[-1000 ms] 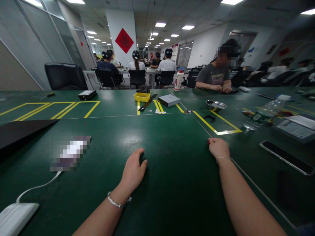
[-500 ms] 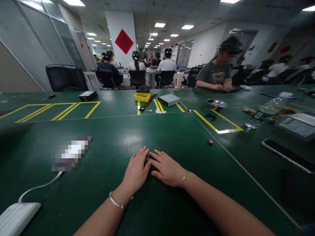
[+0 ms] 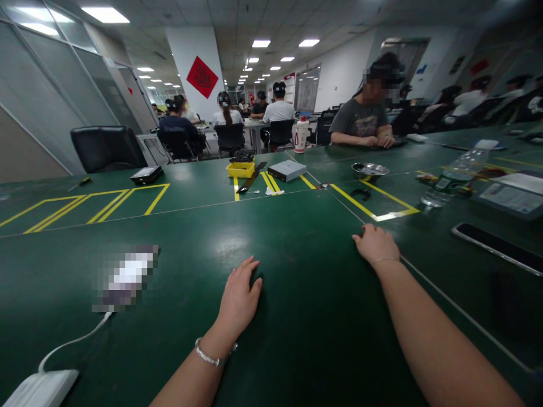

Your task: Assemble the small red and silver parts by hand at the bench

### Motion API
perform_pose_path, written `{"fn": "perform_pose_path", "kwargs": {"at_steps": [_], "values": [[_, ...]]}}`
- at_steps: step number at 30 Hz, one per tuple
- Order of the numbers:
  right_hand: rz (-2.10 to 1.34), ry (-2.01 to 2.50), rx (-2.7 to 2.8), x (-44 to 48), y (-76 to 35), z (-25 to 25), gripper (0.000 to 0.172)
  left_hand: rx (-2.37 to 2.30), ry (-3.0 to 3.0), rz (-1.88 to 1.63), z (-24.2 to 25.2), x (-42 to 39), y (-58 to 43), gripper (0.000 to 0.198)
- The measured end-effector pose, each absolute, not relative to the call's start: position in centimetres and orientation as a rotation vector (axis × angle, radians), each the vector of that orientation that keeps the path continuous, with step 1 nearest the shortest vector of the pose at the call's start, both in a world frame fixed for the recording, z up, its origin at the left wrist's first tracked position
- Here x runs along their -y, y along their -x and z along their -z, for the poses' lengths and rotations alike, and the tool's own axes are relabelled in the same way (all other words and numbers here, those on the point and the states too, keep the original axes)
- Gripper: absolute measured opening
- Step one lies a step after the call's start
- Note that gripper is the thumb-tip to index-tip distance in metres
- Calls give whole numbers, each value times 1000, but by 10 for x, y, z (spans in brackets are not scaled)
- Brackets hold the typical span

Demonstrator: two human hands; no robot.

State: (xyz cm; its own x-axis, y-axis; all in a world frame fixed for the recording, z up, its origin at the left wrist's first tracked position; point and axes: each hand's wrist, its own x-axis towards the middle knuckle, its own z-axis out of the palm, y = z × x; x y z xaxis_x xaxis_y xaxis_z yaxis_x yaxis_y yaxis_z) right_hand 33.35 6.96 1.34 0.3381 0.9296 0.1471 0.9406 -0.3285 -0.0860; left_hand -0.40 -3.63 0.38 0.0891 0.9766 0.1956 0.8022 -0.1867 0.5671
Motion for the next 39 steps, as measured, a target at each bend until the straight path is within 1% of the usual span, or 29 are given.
{"fn": "perform_pose_path", "kwargs": {"at_steps": [2, 4, 11, 14, 20, 24, 28, 31, 35, 37, 39], "values": [[84, 2435, 1698, -70, -332, -14, 34, -1760, -2055, -798, -3, 36, 4, 34], [70, 2430, 1664, -70, -332, -15, 29, -1758, -2048, -817, -3, 36, 4, 34], [26, 2450, 1674, -70, -336, -18, 21, -1764, -2020, -826, -4, 36, 5, 32], [26, 2450, 1684, -71, -335, -18, 22, -1751, -2045, -820, -3, 36, 5, 29], [74, 2419, 1733, -70, -333, -15, 29, -1743, -2092, -819, -3, 34, 5, 25], [150, 2356, 1761, -65, -333, -17, 32, -1733, -2100, -817, -4, 34, 5, 24], [148, 2209, 1739, -60, -311, -26, 31, -1731, -2098, -814, -5, 34, 5, 25], [-48, 1892, 1896, -50, -270, -34, 25, -1713, -2099, -815, -6, 36, 3, 28], [-518, 1338, 2182, -19, -200, -37, 18, -1626, -2046, -846, -9, 39, -2, 31], [-704, 1208, 2163, -2, -171, -35, 15, -1572, -2005, -851, -11, 42, -4, 36], [-830, 1159, 2091, 13, -151, -31, 12, -1592, -1950, -821, -13, 45, -6, 28]]}}
